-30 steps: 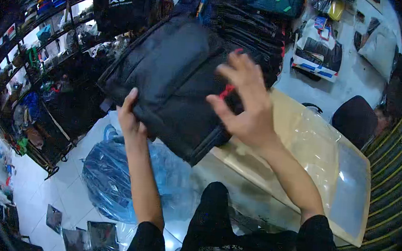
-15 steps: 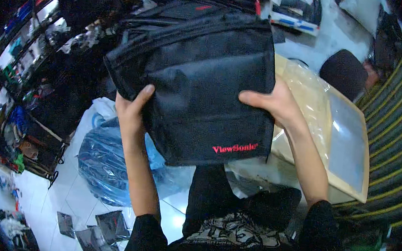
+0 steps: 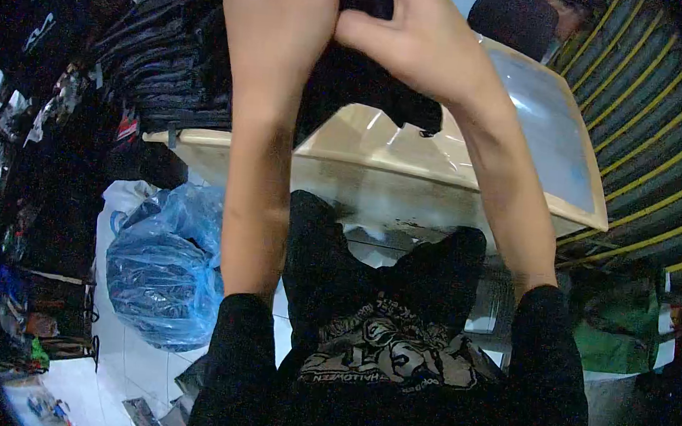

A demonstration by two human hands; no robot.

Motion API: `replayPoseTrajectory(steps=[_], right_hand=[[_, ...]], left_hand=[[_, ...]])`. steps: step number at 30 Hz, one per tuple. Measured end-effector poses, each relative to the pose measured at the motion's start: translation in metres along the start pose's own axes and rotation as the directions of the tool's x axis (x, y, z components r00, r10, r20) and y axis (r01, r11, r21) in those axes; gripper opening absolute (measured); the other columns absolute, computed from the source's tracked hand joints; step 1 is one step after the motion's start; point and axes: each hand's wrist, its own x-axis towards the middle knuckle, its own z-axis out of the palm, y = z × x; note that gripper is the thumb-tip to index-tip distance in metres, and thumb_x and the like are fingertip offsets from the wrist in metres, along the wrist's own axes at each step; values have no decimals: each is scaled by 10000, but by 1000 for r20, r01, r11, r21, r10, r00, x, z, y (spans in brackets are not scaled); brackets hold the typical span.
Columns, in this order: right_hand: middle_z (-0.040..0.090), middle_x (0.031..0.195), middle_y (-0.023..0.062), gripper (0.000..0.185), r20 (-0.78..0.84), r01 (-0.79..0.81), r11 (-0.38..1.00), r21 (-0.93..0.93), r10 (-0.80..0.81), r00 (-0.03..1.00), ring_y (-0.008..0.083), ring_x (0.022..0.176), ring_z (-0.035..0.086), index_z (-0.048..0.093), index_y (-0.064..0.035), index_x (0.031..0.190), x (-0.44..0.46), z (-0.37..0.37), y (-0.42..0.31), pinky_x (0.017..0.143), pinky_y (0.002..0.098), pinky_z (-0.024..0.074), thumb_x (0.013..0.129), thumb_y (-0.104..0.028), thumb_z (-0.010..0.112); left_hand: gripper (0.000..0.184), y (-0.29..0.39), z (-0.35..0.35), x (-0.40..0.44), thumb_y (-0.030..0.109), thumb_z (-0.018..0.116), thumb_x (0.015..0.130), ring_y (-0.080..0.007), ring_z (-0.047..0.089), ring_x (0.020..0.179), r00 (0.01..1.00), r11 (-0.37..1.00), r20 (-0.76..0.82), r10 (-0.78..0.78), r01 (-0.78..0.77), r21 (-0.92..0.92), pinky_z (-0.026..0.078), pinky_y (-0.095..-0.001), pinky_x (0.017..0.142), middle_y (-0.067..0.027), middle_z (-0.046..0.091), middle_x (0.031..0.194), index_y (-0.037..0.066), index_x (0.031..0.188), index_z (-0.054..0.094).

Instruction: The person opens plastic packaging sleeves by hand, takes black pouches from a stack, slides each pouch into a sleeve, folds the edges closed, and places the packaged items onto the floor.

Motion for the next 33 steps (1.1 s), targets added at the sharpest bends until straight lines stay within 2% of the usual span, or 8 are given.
replayPoseTrajectory(steps=[6,9,10,12,17,26,30,33], right_hand=[[575,1132,141,707,-174,-53,999,-7,51,983,223,1029,559,467,30,1223,0,-41,6,869,343,468,676,-243,822],[628,883,66,361,-374,-189,982,-7,173,911,153,765,605,575,46,1012,-13,-79,-2,674,285,491,704,-100,693],[620,813,42,264,-451,-197,980,-23,166,877,131,716,593,599,45,932,-17,-96,3,624,280,478,725,-111,648],[593,734,34,188,-551,-177,981,76,189,813,93,628,527,609,9,840,-36,-126,0,578,271,421,746,-149,650],[639,870,51,237,-771,-380,908,175,367,520,202,830,599,629,-37,909,-138,-231,-15,815,339,450,747,-209,652],[598,954,36,733,-752,-776,628,60,540,379,172,820,566,467,-26,1222,-296,-231,-41,678,276,465,514,-148,607],[565,1133,56,854,-453,-843,316,-436,732,509,206,1001,536,468,2,1243,-354,-244,-31,933,335,394,439,-123,727],[539,1227,66,966,-397,-865,471,-175,770,500,189,1104,500,429,1,1296,-340,-202,-44,990,354,366,408,-103,795]], left_hand=[[660,-18,35,30,351,502,947,-236,487,1191,841,628,479,252,234,-742,410,-330,999,-162,468,1296,-32,1410,229],[641,2,55,22,283,470,957,-249,295,1334,885,766,458,83,237,-597,296,-352,1072,-183,318,1417,-53,1426,190],[651,4,34,41,277,463,956,-256,233,1364,731,624,680,-55,557,-548,251,-365,1094,-189,266,1448,-61,1428,169],[244,-58,49,9,150,654,847,-199,635,796,950,887,309,33,114,-447,507,-294,726,-147,645,968,-66,946,600],[336,-130,12,-104,144,698,767,-311,556,1030,602,856,798,-19,-403,325,463,-364,851,-128,580,1076,65,1078,599],[201,-184,-19,-137,118,673,742,-247,500,1107,558,830,830,-7,-460,316,376,-380,877,-63,577,1085,65,928,621],[165,-192,-21,-144,53,623,767,-252,544,1021,610,879,792,-3,-376,293,391,-360,846,-84,598,979,59,929,593],[239,-192,-17,-144,-28,592,789,-286,585,892,710,897,704,39,-335,289,452,-348,748,-124,591,961,25,1020,569]])
